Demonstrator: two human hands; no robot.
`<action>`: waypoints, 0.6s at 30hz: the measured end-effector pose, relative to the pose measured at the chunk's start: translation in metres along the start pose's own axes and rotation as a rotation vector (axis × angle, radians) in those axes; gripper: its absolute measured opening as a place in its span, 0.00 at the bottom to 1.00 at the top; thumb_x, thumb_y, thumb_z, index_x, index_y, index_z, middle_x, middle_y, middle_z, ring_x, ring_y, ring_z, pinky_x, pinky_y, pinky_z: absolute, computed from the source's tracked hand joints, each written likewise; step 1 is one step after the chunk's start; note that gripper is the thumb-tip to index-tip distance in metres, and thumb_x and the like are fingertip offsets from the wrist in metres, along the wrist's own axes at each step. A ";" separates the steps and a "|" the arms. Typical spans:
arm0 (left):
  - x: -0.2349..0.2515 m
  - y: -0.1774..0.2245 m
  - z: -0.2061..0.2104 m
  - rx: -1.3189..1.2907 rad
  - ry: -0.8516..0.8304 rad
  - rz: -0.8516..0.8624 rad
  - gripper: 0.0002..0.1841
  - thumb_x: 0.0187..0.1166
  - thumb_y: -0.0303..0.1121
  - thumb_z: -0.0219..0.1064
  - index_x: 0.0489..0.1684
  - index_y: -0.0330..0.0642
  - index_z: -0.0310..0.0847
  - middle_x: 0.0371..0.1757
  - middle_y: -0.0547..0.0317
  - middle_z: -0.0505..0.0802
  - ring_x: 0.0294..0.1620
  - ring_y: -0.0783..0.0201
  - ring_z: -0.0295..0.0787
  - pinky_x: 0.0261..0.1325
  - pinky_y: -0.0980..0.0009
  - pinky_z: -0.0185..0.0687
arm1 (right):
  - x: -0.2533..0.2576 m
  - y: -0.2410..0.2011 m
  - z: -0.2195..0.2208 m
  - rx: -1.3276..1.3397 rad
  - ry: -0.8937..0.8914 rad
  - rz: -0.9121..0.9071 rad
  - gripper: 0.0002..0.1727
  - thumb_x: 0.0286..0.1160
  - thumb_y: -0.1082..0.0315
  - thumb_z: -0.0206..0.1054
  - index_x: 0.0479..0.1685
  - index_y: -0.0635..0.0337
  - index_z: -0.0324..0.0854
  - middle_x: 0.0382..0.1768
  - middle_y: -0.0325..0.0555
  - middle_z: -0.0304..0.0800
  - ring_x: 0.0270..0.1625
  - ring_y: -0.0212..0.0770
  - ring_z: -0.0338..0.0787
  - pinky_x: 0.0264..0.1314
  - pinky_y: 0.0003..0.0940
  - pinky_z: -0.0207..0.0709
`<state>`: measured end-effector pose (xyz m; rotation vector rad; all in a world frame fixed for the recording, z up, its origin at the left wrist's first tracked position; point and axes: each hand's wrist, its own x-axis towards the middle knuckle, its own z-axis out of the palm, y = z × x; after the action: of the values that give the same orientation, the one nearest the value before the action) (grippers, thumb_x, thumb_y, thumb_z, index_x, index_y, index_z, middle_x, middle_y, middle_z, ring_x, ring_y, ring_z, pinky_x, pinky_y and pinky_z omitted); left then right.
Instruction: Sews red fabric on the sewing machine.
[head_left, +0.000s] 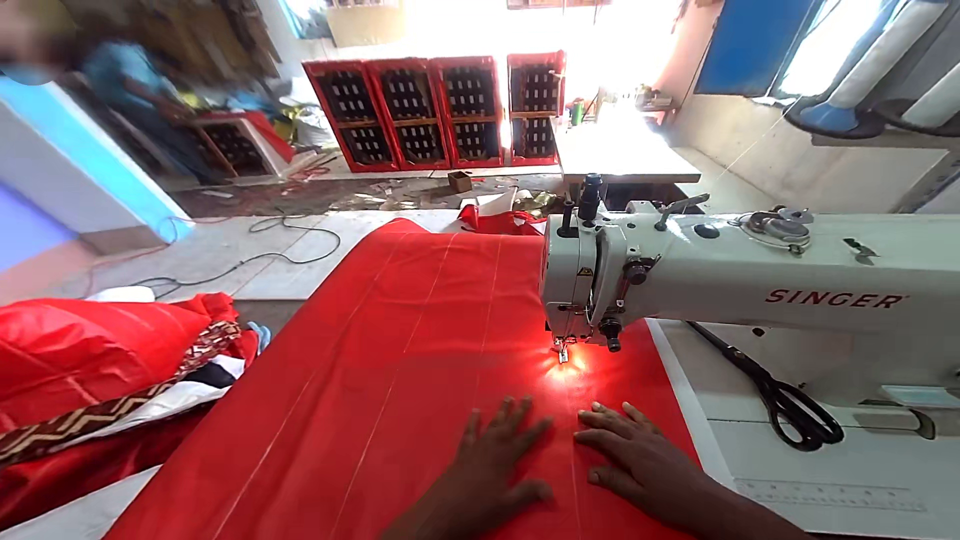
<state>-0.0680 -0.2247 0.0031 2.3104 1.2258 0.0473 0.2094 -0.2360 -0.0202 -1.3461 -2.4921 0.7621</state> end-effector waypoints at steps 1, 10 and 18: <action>-0.006 -0.016 -0.007 0.027 0.105 -0.073 0.43 0.80 0.70 0.50 0.94 0.58 0.57 0.97 0.54 0.55 0.98 0.46 0.36 0.88 0.25 0.22 | -0.005 0.003 0.002 -0.011 0.026 -0.017 0.32 0.87 0.38 0.52 0.77 0.47 0.79 0.86 0.45 0.70 0.93 0.50 0.59 0.93 0.65 0.40; -0.068 -0.170 -0.053 0.197 0.489 -0.775 0.42 0.86 0.68 0.45 0.95 0.51 0.55 0.95 0.44 0.57 0.95 0.31 0.40 0.79 0.14 0.24 | -0.008 0.012 0.010 -0.093 0.136 -0.077 0.35 0.84 0.31 0.48 0.73 0.43 0.81 0.83 0.39 0.76 0.90 0.49 0.66 0.89 0.66 0.50; -0.044 -0.195 -0.055 0.199 0.526 -0.800 0.47 0.79 0.75 0.44 0.95 0.57 0.56 0.96 0.50 0.58 0.96 0.35 0.41 0.80 0.15 0.26 | 0.010 0.022 -0.001 -0.105 0.116 -0.037 0.34 0.84 0.31 0.47 0.74 0.41 0.80 0.83 0.36 0.75 0.90 0.46 0.65 0.91 0.63 0.48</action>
<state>-0.2570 -0.1466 -0.0295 1.8364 2.4340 0.2692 0.2202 -0.2175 -0.0317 -1.3326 -2.4890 0.5368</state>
